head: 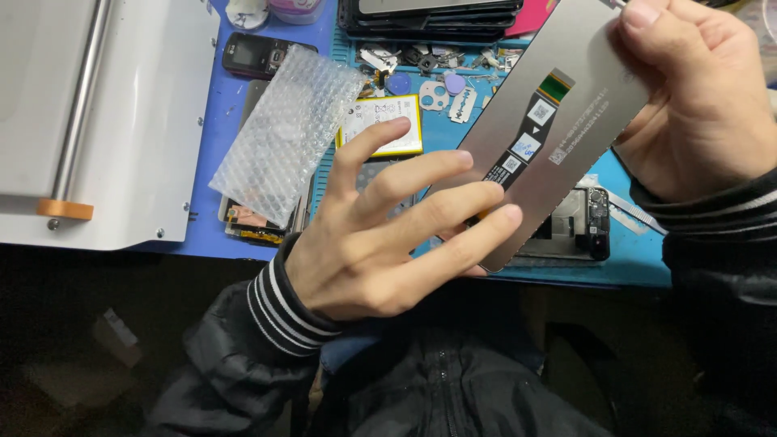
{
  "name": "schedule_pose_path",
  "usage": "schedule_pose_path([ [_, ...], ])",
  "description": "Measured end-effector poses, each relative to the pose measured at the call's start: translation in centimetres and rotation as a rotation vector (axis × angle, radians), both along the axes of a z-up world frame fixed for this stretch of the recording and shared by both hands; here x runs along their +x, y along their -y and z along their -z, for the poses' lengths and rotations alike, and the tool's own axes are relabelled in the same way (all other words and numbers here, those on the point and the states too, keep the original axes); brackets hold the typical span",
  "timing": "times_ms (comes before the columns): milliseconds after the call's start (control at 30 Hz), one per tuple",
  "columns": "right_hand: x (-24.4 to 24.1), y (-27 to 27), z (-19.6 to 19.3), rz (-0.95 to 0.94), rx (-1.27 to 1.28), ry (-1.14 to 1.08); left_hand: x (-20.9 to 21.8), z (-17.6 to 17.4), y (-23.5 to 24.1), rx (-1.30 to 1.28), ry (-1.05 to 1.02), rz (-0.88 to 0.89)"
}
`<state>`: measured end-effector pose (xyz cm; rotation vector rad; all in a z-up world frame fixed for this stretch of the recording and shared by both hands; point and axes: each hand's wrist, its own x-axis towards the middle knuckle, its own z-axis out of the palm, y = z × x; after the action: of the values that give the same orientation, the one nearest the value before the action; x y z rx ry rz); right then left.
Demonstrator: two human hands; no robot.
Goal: Replacing the screen and battery on a mobile phone at an electronics repair workbench.
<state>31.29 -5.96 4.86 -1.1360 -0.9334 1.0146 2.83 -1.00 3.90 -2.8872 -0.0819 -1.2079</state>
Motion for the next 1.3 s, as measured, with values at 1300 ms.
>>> schedule_pose_path([
  [1300, -2.3, 5.0, 1.3, -0.094, -0.087, 0.404, 4.3, 0.3, 0.8, -0.559, 0.156, 0.039],
])
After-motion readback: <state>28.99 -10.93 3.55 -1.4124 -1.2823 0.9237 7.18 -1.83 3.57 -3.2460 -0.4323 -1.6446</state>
